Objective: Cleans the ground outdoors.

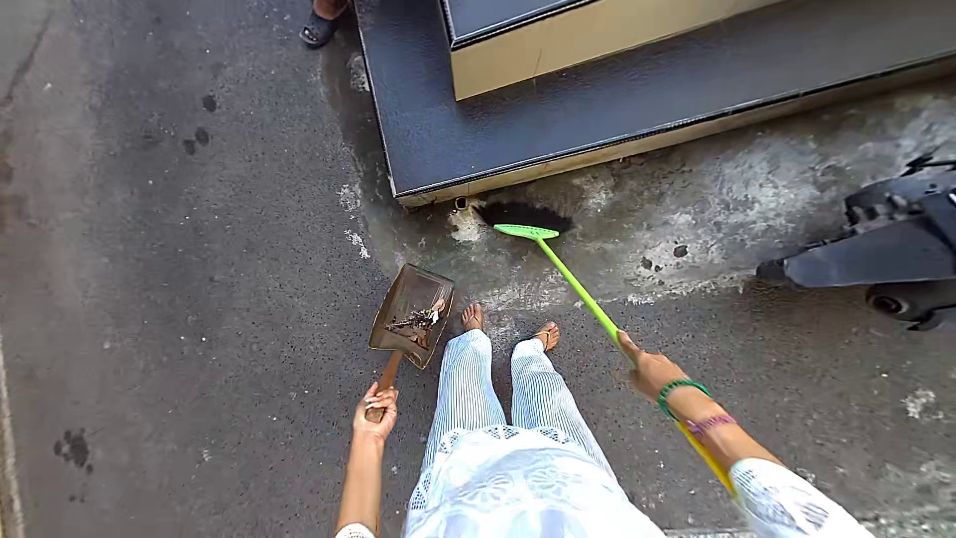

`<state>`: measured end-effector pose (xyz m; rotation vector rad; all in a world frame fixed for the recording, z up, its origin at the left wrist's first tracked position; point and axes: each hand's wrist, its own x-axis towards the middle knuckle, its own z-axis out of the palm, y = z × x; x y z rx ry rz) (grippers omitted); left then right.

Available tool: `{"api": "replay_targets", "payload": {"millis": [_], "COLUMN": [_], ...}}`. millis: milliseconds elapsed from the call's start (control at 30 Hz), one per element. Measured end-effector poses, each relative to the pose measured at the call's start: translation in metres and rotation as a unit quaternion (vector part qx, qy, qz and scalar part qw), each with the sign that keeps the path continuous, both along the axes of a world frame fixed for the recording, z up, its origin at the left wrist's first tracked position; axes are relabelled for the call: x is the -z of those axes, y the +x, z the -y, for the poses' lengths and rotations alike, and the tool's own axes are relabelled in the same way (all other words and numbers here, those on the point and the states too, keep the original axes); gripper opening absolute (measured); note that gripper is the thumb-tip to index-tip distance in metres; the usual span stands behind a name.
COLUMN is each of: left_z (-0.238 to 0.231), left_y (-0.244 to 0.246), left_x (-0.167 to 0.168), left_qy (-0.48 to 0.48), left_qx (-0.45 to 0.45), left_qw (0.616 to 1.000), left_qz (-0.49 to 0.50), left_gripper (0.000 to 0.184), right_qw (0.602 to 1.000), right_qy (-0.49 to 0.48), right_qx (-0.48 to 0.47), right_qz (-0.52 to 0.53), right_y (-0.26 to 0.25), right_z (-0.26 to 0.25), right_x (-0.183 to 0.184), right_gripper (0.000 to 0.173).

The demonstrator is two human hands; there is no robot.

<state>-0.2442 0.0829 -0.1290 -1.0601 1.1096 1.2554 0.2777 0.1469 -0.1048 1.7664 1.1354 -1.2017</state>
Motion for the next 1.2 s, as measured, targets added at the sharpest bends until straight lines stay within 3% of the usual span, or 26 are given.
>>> {"api": "replay_targets", "payload": {"millis": [67, 133, 200, 300, 400, 533, 600, 667, 733, 800, 867, 933, 1100, 1200], "left_z": [0.009, 0.016, 0.019, 0.015, 0.017, 0.029, 0.032, 0.038, 0.036, 0.03, 0.023, 0.015, 0.004, -0.02], "left_y": [-0.012, -0.02, -0.021, -0.019, -0.024, -0.032, -0.033, -0.031, -0.022, -0.008, 0.006, 0.02, 0.043, 0.063], "left_x": [-0.002, -0.001, 0.003, 0.014, 0.015, 0.012, 0.008, 0.004, 0.006, 0.008, 0.014, 0.018, 0.02, 0.024], "left_qy": [0.002, -0.002, -0.006, -0.013, -0.022, -0.017, -0.017, -0.023, -0.033, -0.044, -0.049, -0.051, -0.056, -0.049], "left_qx": [-0.009, -0.017, -0.018, -0.021, -0.024, -0.028, -0.027, -0.026, -0.028, -0.026, -0.02, -0.002, 0.04, 0.067], "left_qw": [1.0, 1.0, 1.0, 1.0, 0.999, 0.999, 0.999, 0.999, 0.999, 0.998, 0.997, 0.996, 0.992, 0.989], "left_qz": [0.005, 0.003, -0.001, -0.015, -0.016, -0.007, -0.003, -0.006, -0.02, -0.042, -0.059, -0.072, -0.106, -0.12], "left_gripper": [0.037, 0.038, 0.037, 0.036, 0.037, 0.035, 0.035, 0.038, 0.043, 0.042, 0.035, 0.031, 0.03, 0.026], "right_qw": [1.0, 1.0, 0.999, 0.999, 0.997, 0.995, 0.994, 0.994, 0.993, 0.991, 0.987, 0.984, 0.986, 0.993], "right_qy": [0.012, 0.027, 0.036, 0.013, -0.037, -0.058, -0.047, -0.017, 0.014, 0.023, 0.015, -0.006, -0.023, 0.006], "right_qx": [-0.008, -0.007, -0.002, -0.018, -0.058, -0.081, -0.095, -0.105, -0.116, -0.13, -0.158, -0.181, -0.167, -0.114], "right_qz": [0.003, 0.008, 0.018, 0.029, 0.037, 0.024, 0.014, 0.0, -0.008, -0.008, -0.005, 0.003, -0.001, -0.027], "right_y": [-0.002, -0.014, -0.03, -0.048, -0.049, -0.032, -0.033, -0.037, -0.046, -0.055, -0.061, -0.058, -0.005, 0.045], "right_z": [0.003, -0.012, -0.035, -0.055, -0.019, 0.013, 0.01, -0.001, -0.025, -0.049, -0.062, -0.058, 0.011, 0.055], "right_x": [-0.046, -0.065, -0.039, 0.03, 0.045, -0.024, -0.064, -0.079, -0.06, -0.014, 0.033, 0.054, 0.038, -0.003], "right_gripper": [0.085, 0.083, 0.084, 0.089, 0.09, 0.087, 0.084, 0.075, 0.067, 0.063, 0.065, 0.068, 0.068, 0.062]}}
